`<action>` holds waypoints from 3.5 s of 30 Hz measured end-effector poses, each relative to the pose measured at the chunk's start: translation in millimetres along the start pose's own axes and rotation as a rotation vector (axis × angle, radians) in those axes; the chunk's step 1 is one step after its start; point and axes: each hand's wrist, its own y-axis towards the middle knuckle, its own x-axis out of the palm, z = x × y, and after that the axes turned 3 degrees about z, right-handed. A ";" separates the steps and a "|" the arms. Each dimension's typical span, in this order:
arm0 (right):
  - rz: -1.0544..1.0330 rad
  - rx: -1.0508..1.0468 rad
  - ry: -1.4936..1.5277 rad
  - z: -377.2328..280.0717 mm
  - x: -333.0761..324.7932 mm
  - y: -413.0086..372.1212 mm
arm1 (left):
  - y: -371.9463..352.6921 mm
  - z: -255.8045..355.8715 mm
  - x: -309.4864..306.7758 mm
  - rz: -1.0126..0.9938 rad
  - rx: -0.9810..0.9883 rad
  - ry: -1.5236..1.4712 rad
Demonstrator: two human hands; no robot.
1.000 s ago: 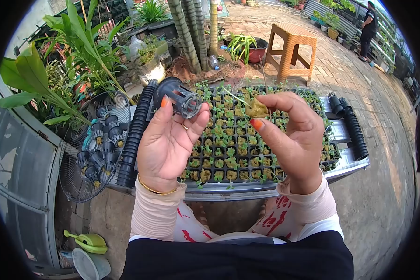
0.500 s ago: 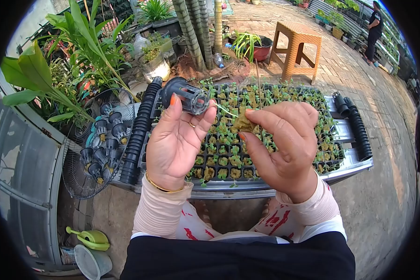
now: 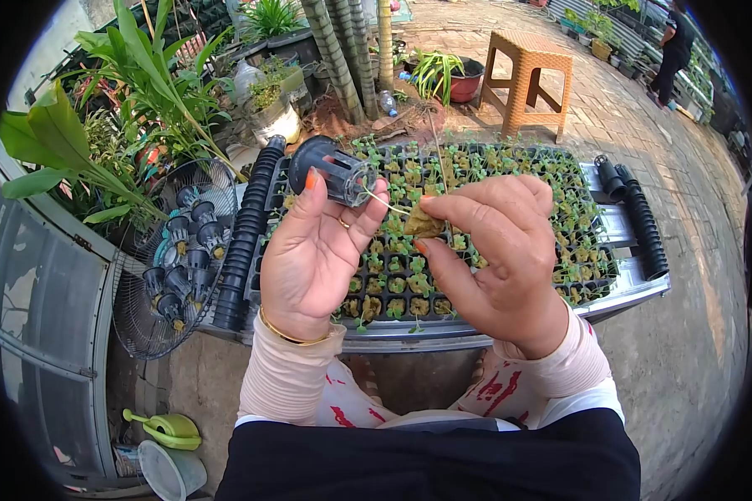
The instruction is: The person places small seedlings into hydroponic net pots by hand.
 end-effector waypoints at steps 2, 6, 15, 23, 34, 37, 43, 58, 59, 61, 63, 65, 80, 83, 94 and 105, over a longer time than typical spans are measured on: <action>-0.007 0.005 0.013 -0.1 -0.4 0.3 | 0.6 0.1 -0.6 -0.007 -0.004 0.002; -0.018 0.019 0.027 -0.1 -1.7 1.2 | 0.0 1.0 -0.6 -0.036 -0.018 0.023; 0.032 0.047 -0.043 1.2 -1.5 1.2 | -3.9 -3.7 7.7 -0.020 0.065 0.169; 0.075 0.018 -0.028 0.5 4.2 -1.7 | -10.4 -16.8 15.4 0.023 0.104 0.217; 0.134 -0.012 -0.005 1.8 7.2 -4.1 | -15.1 -24.7 10.4 -0.098 0.062 0.149; 0.171 -0.017 0.012 1.0 7.4 -3.6 | -16.9 -24.7 11.8 -0.097 0.059 0.147; 0.094 -0.006 0.021 1.8 7.2 -4.6 | -15.9 -28.2 11.7 -0.083 0.095 0.191; 0.136 0.189 0.139 4.3 11.1 -5.6 | -15.7 -39.3 20.6 0.040 0.192 0.317; 0.103 0.142 0.121 5.8 10.4 -4.6 | -16.0 -39.2 20.5 0.061 0.200 0.316; 0.070 0.094 0.104 6.5 10.1 -3.9 | -16.0 -39.1 20.1 0.083 0.209 0.315; 0.056 0.055 0.065 8.0 10.3 -4.7 | -15.0 -40.4 18.8 0.095 0.194 0.307; 0.044 0.059 0.094 9.2 10.8 -5.1 | -14.1 -40.1 15.1 0.091 0.190 0.305; 0.082 0.109 0.290 15.2 17.5 -9.7 | -14.5 -39.2 16.1 0.078 0.171 0.318; 0.130 0.173 0.283 11.1 20.7 -10.4 | -14.3 -39.2 16.0 0.091 0.152 0.276; 0.037 0.187 0.294 16.3 18.7 -10.4 | -13.1 -42.1 12.2 0.098 0.156 0.277; 0.081 0.397 0.520 21.2 19.0 -11.6 | -9.7 -42.4 12.3 0.093 0.196 0.312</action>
